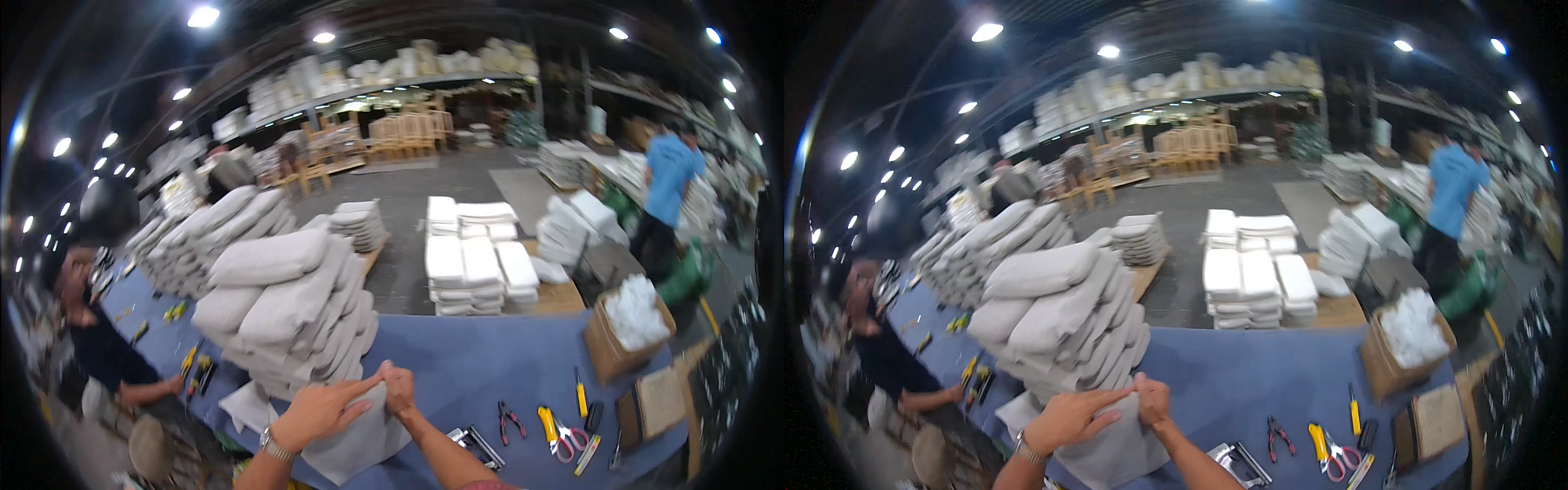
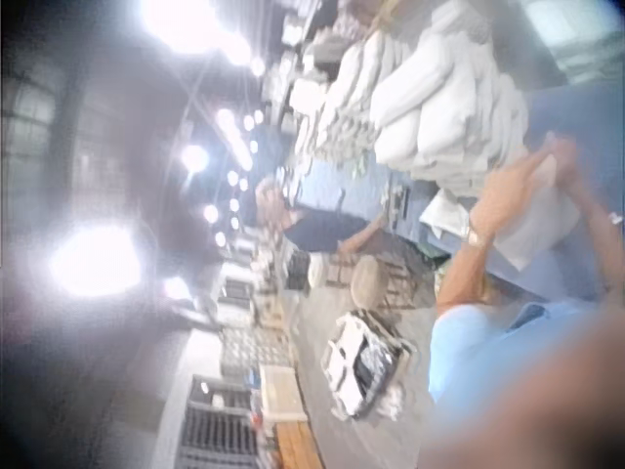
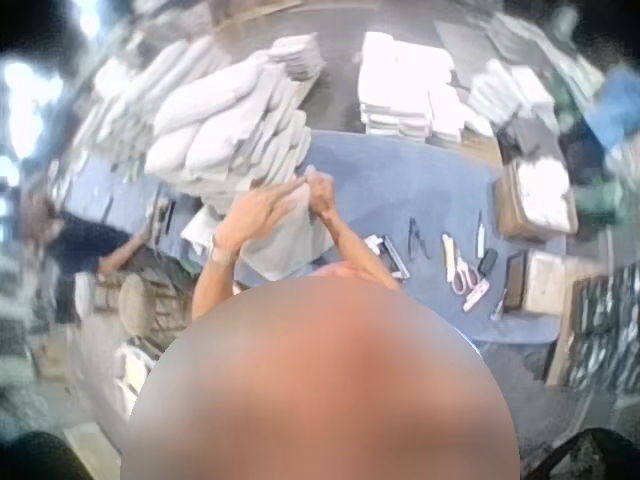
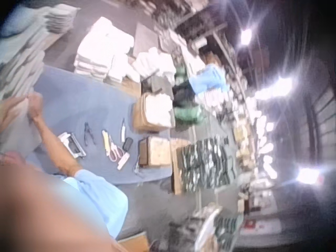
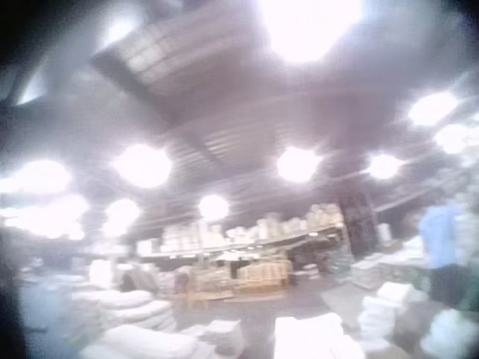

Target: The person inserts foam inserts into fabric covers, trims excess fabric with scissors, and staples the edges closed using a staple gun. The person handles multiple cushions one at a time, stacking finished units on the table.

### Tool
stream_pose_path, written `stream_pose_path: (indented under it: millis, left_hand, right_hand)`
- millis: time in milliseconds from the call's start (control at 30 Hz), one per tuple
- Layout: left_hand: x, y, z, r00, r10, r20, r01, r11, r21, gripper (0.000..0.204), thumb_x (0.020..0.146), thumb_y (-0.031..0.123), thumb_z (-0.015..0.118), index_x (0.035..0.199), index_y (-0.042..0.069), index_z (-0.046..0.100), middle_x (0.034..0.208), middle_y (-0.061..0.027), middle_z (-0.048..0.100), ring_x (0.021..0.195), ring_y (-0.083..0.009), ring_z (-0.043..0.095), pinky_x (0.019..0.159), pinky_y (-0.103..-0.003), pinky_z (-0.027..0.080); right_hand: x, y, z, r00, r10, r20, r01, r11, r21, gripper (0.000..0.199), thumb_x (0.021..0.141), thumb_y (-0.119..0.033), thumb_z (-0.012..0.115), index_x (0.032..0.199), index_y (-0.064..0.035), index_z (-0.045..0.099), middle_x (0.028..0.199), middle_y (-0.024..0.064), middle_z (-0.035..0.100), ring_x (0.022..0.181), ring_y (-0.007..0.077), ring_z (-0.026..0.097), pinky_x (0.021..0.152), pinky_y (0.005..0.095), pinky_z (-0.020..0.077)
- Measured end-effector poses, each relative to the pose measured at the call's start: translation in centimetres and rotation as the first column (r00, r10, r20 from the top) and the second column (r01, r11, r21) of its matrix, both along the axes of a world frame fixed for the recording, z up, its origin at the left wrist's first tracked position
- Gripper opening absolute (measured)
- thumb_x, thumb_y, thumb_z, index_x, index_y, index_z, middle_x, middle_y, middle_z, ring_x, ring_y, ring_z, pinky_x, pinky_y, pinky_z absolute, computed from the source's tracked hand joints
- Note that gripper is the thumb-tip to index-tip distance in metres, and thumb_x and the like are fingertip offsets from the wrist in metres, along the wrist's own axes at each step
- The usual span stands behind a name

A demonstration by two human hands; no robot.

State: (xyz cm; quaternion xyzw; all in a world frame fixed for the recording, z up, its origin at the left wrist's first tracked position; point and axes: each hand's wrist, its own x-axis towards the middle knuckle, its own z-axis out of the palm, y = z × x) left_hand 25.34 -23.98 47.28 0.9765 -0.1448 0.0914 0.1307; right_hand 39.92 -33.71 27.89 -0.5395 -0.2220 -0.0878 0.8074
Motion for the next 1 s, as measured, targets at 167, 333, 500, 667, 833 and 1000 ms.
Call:
stream_pose_path:
  millis: [167,333,500,667,833,1000]
  left_hand:
    - [1.7,0.6,-1.3,0.951,0.203,-0.232,-0.2,0.979,0.036,0.039,0.095,0.022,0.067,0.132,0.01,0.067,0.124,-0.0156,0.071,0.098,-0.0323,0.073,0.08,-0.038,0.057]
    - [-0.1,2.5,-2.6,0.988,0.152,-0.034,-0.154,0.986,-0.059,0.036,0.094,0.011,0.066,0.129,0.0,0.068,0.125,-0.0211,0.071,0.113,-0.034,0.07,0.097,-0.04,0.052]
    - [-1.1,6.2,-2.5,0.971,0.229,-0.064,-0.231,0.973,-0.015,0.039,0.093,0.009,0.067,0.131,-0.002,0.066,0.125,-0.0215,0.071,0.119,-0.032,0.067,0.102,-0.039,0.048]
    - [-1.0,6.0,-3.0,0.969,0.244,0.044,-0.235,0.959,-0.156,0.04,0.086,0.011,0.078,0.123,-0.001,0.07,0.121,-0.0209,0.072,0.113,-0.0323,0.071,0.097,-0.037,0.054]
    - [-2.4,6.0,-4.1,0.955,0.249,0.161,-0.211,0.952,-0.222,0.047,0.078,0.023,0.087,0.118,0.003,0.072,0.114,-0.0163,0.075,0.1,-0.0296,0.075,0.085,-0.035,0.059]
    - [-8.1,6.0,-4.2,0.889,0.458,-0.006,-0.448,0.868,-0.213,0.062,0.079,0.045,0.084,0.126,0.007,0.069,0.098,-0.0185,0.076,0.082,-0.0338,0.075,0.073,-0.037,0.058]
  right_hand:
    - [0.4,0.6,-3.6,0.999,0.038,-0.005,-0.037,0.945,-0.325,0.031,0.1,-0.027,0.057,0.086,-0.0025,0.069,0.073,0.0104,0.066,0.067,0.0233,0.059,0.066,0.035,0.0478]
    - [-3.5,-13.2,-10.9,0.875,-0.374,-0.307,0.171,0.832,-0.527,0.018,0.092,-0.021,0.071,0.1,-0.0045,0.073,0.091,0.0098,0.073,0.085,0.0224,0.07,0.078,0.0371,0.0549]
    - [-4.6,-34.4,-19.8,0.453,-0.884,-0.113,0.297,0.269,-0.916,0.027,0.091,-0.02,0.071,0.114,-0.0064,0.067,0.116,0.0149,0.069,0.104,0.0344,0.068,0.093,0.0432,0.0531]
    - [-0.2,-46.4,-24.4,0.475,-0.861,0.183,0.328,-0.02,-0.944,0.061,0.086,-0.023,0.075,0.139,-0.0003,0.055,0.139,0.0268,0.055,0.13,0.0436,0.053,0.109,0.0485,0.0436]
    - [5.5,-48.9,-25.8,0.472,-0.881,0.013,-0.174,-0.108,-0.979,0.048,0.085,-0.02,0.073,0.126,-0.0021,0.056,0.127,0.024,0.062,0.118,0.0442,0.062,0.095,0.0529,0.0541]
    - [9.4,-43.2,-24.3,0.631,-0.555,-0.542,0.141,0.769,-0.623,0.029,0.09,-0.02,0.075,0.109,-0.0045,0.059,0.087,0.0084,0.068,0.061,0.0208,0.066,0.051,0.0353,0.0537]
